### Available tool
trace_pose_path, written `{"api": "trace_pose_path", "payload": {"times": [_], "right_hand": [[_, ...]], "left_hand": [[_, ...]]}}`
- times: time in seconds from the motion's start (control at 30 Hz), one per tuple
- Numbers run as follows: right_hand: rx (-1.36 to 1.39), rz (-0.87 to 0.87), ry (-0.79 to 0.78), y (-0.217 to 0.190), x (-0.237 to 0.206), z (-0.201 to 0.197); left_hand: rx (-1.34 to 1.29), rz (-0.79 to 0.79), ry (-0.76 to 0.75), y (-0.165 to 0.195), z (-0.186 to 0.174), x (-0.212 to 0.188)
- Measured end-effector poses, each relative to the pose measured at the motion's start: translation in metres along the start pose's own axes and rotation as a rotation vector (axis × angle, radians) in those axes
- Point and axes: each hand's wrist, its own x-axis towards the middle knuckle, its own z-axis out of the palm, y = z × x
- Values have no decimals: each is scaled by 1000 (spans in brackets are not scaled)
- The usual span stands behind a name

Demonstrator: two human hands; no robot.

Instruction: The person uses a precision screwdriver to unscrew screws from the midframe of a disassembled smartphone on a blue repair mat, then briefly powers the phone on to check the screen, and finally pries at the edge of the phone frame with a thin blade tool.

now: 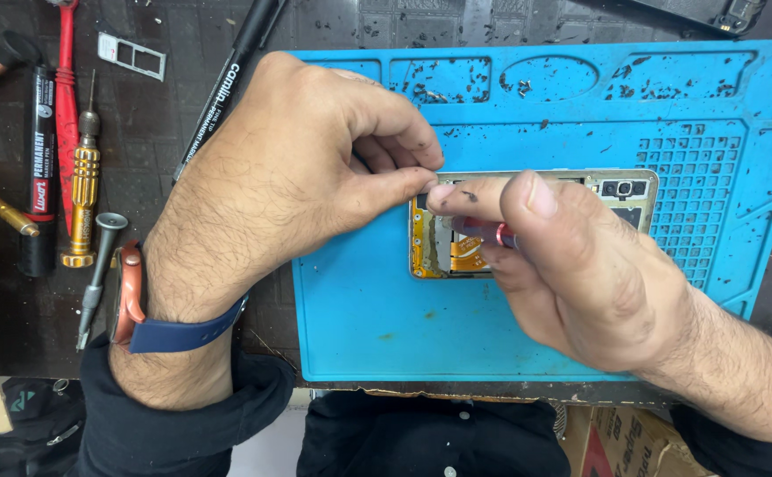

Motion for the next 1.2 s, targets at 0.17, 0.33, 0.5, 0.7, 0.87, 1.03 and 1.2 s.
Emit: {"api": "trace_pose_path", "payload": {"times": [0.17, 0.33, 0.5, 0.7, 0.87, 1.03, 1.2], "right_hand": [[-26, -47, 47, -16, 32, -10], [79, -33, -11, -27, 60, -21], [14, -125, 113, -21, 51, -15], [-11, -175, 78, -21, 35, -13], [17, -1, 131, -24, 35, -7], [26, -54, 88, -27, 36, -14], [-22, 23, 0, -30, 35, -13]], "left_hand": [[-16, -4, -6, -1, 1, 1], [-24, -30, -5, -1, 2, 0], [-20, -32, -4, -2, 2, 1], [-17, -39, -29, 2, -1, 1], [-2, -16, -30, 2, -1, 2], [7, -13, -35, 0, 0, 1], [2, -35, -39, 3, 0, 2]]}}
